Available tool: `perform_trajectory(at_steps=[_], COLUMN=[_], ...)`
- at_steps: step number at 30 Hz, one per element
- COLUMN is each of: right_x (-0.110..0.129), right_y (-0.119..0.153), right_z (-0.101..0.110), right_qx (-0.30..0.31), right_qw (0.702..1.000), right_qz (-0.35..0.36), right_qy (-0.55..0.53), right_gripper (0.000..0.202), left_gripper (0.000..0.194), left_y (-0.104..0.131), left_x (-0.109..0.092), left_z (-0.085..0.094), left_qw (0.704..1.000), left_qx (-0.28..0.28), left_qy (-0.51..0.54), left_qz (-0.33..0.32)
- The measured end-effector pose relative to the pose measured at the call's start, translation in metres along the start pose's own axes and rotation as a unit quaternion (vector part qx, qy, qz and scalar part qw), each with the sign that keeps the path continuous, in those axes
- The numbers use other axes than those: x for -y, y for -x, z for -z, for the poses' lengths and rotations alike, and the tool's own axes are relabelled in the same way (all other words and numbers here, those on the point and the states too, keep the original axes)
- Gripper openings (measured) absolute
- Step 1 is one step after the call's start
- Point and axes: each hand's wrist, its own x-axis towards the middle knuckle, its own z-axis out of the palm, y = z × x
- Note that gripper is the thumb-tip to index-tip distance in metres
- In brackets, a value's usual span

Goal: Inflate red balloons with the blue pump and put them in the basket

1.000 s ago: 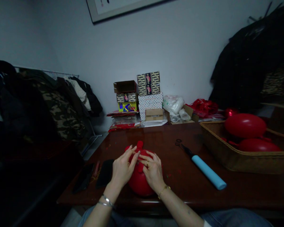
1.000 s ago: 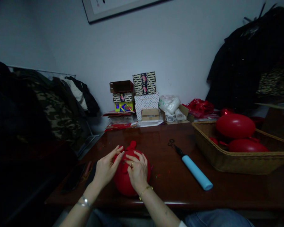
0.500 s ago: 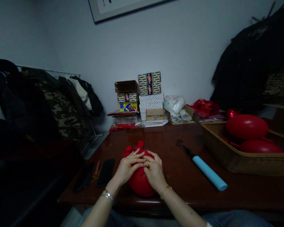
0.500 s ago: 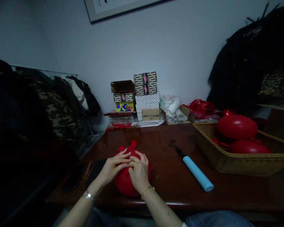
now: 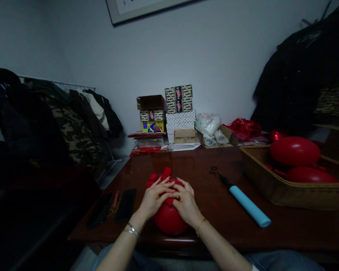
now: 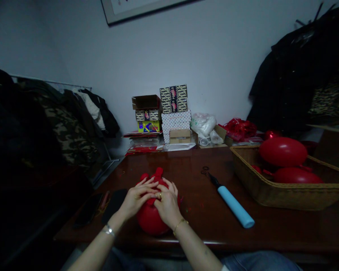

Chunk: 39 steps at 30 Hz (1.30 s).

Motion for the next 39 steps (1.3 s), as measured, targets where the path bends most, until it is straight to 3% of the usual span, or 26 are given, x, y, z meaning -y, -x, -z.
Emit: perform_trajectory(at_steps=[7, 13, 18, 27, 31, 39], right_x=[-0.003, -0.005, -0.006, -0.007, -0.005, -0.004], right_y=[-0.001, 0.000, -0.001, -0.002, -0.002, -0.004], right_z=[0.000, 0.001, 0.003, 0.001, 0.001, 0.001], right_qx=[0.005, 0.000, 0.001, 0.003, 0.006, 0.015], right_qw=[0.999, 0.998, 0.998, 0.998, 0.998, 0.998], right_qz=[-0.036, -0.050, -0.047, -0.046, -0.049, -0.051], right_qy=[-0.030, -0.031, -0.034, -0.032, -0.029, -0.023], right_gripper=[0.026, 0.030, 0.021, 0.021, 0.024, 0.020], left_gripper=[0.015, 0.015, 0.021, 0.033, 0.032, 0.031], left_y=[0.007, 0.009, 0.007, 0.001, 0.001, 0.007], left_x=[-0.004, -0.005, -0.005, -0.011, -0.011, -0.001], left_z=[-0.015, -0.020, -0.012, 0.014, 0.018, 0.017], left_qw=[0.986, 0.979, 0.987, 0.977, 0.964, 0.938], left_qx=[-0.095, -0.116, -0.067, 0.058, 0.071, 0.043], left_qy=[-0.093, -0.117, -0.106, -0.156, -0.202, -0.255], left_qz=[-0.104, -0.121, -0.099, -0.135, -0.159, -0.231])
